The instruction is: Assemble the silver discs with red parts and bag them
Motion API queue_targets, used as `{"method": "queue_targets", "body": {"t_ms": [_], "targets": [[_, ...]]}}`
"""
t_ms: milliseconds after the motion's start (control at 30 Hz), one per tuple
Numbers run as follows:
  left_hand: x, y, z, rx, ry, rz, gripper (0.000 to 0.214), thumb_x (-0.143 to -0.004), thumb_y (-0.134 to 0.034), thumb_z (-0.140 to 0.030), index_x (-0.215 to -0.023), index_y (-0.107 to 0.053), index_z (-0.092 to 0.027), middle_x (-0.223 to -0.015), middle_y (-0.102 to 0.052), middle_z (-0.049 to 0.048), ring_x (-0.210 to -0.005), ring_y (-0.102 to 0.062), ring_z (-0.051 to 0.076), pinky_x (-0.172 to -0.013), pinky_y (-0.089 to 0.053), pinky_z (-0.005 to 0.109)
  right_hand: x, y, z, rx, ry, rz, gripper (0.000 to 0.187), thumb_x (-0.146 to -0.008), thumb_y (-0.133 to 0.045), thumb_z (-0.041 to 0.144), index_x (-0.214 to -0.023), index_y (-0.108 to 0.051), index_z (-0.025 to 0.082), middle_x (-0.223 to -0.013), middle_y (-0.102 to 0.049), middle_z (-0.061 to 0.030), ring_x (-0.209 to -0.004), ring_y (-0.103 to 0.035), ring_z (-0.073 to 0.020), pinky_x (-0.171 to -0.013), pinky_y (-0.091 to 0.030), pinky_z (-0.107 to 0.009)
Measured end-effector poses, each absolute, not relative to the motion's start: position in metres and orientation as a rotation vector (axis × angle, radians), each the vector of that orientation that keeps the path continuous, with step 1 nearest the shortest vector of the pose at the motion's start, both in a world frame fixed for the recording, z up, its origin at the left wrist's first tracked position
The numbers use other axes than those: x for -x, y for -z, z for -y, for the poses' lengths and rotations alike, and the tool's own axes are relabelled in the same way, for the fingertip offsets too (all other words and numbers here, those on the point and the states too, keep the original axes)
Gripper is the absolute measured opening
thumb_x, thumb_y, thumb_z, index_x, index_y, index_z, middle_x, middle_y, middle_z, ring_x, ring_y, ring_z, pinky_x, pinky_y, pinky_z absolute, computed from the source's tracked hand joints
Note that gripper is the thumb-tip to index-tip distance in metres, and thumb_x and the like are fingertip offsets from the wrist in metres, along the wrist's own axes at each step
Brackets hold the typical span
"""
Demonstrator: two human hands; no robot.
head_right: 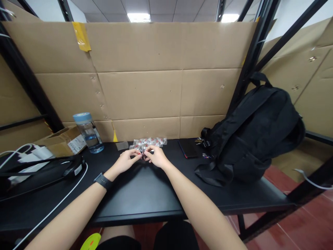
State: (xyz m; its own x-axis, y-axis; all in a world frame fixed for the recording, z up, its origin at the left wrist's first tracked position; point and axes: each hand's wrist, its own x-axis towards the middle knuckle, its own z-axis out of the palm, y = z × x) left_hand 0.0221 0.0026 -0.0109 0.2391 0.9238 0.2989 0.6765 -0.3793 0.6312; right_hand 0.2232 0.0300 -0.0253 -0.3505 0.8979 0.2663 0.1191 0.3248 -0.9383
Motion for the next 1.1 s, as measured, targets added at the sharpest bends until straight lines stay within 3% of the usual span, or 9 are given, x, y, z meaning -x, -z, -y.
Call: {"method": "queue_targets", "body": {"t_ms": [300,500,633,800,1000,1100], "targets": [[-0.021,0.023,-0.010,-2.018,-1.094,-1.266,0.031,-0.088,-0.064,-0.052,-0.091,-0.072,-0.021,-0.091,-0.077,0.0050,-0.092,-0.073,0.023,-0.089,-0.053,0.033,-0.223,0.023,-0.023,0.826,-1.446,1.585,0.036,-0.083,-0.075,0.049,-0.089,-0.059,0.018,-0.097,-0.069,-0.0043,-0.068,-0.076,-0.0158,-0.054,-0.056,-0.019],[-0.019,0.026,-0.015,-2.058,-1.036,-1.153,0.028,-0.090,-0.063,-0.047,-0.089,-0.070,-0.019,-0.095,-0.076,0.0062,-0.092,-0.072,0.022,-0.088,-0.054,0.032,-0.221,0.028,-0.026,0.823,-1.457,1.536,0.033,-0.084,-0.076,0.045,-0.093,-0.057,0.019,-0.100,-0.069,-0.0047,-0.067,-0.075,-0.0153,-0.055,-0.057,-0.020],[-0.020,0.029,-0.017,-2.043,-1.074,-1.095,0.026,-0.091,-0.063,-0.044,-0.091,-0.068,-0.019,-0.093,-0.075,0.0057,-0.091,-0.071,0.021,-0.091,-0.053,0.034,-0.221,0.028,-0.025,0.800,-1.491,1.487,0.034,-0.085,-0.076,0.039,-0.107,-0.057,0.022,-0.098,-0.070,-0.0035,-0.066,-0.075,-0.0164,-0.057,-0.059,-0.023],[-0.018,0.031,-0.018,-2.014,-1.074,-1.079,0.026,-0.091,-0.065,-0.044,-0.092,-0.069,-0.018,-0.096,-0.075,0.0065,-0.094,-0.071,0.022,-0.091,-0.053,0.035,-0.221,0.025,-0.024,0.801,-1.506,1.498,0.034,-0.086,-0.075,0.037,-0.114,-0.067,0.019,-0.100,-0.071,-0.0079,-0.068,-0.075,-0.0160,-0.059,-0.061,-0.024],[-0.015,0.031,-0.022,-2.004,-1.098,-1.083,0.028,-0.089,-0.065,-0.046,-0.091,-0.070,-0.019,-0.096,-0.076,0.0063,-0.094,-0.072,0.023,-0.093,-0.053,0.037,-0.224,0.025,-0.024,0.758,-1.466,1.569,0.064,-0.067,-0.089,0.034,-0.125,-0.069,0.018,-0.103,-0.074,-0.0071,-0.076,-0.074,-0.0168,-0.076,-0.063,-0.032],[-0.016,0.026,-0.019,-2.020,-1.091,-1.093,0.028,-0.089,-0.064,-0.046,-0.092,-0.069,-0.019,-0.098,-0.075,0.0066,-0.095,-0.071,0.023,-0.095,-0.051,0.037,-0.225,0.026,-0.025,0.780,-1.432,1.635,0.073,-0.060,-0.092,0.029,-0.128,-0.068,0.019,-0.104,-0.075,-0.0055,-0.072,-0.072,-0.0152,-0.077,-0.062,-0.033]]}}
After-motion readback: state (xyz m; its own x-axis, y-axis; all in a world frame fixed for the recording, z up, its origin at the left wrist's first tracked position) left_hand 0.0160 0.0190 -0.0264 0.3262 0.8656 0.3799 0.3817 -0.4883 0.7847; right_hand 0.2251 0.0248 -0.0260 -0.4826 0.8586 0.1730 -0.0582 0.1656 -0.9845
